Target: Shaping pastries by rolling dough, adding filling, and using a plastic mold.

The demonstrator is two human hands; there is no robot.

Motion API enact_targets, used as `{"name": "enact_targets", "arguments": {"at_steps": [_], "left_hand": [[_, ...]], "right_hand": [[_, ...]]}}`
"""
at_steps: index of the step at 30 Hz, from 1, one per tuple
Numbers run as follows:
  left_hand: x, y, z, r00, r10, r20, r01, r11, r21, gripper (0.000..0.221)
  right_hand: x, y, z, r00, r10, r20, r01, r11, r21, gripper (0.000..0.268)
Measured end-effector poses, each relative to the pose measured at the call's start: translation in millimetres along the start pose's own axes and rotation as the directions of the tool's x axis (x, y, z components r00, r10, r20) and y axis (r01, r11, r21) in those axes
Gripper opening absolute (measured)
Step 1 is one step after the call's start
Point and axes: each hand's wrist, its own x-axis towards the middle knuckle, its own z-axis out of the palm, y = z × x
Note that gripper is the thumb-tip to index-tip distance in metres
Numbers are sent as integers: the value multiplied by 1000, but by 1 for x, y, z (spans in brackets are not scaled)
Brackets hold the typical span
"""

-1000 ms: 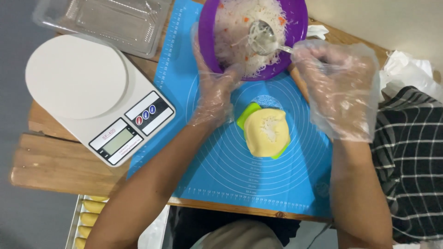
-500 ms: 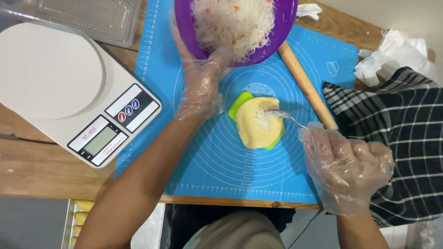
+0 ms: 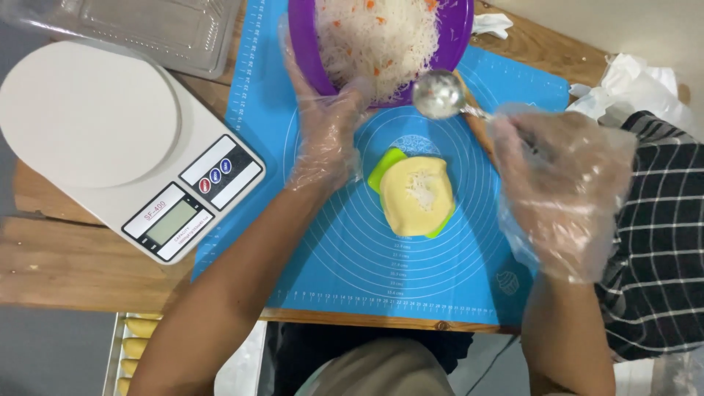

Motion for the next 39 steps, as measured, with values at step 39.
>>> {"name": "enact_targets", "arguments": {"at_steps": [39], "left_hand": [[-6, 34, 37, 917, -182, -355, 219, 973, 68, 105]], "right_hand": [[-61, -52, -2, 904, -125, 409, 359, 743, -566, 46]]}}
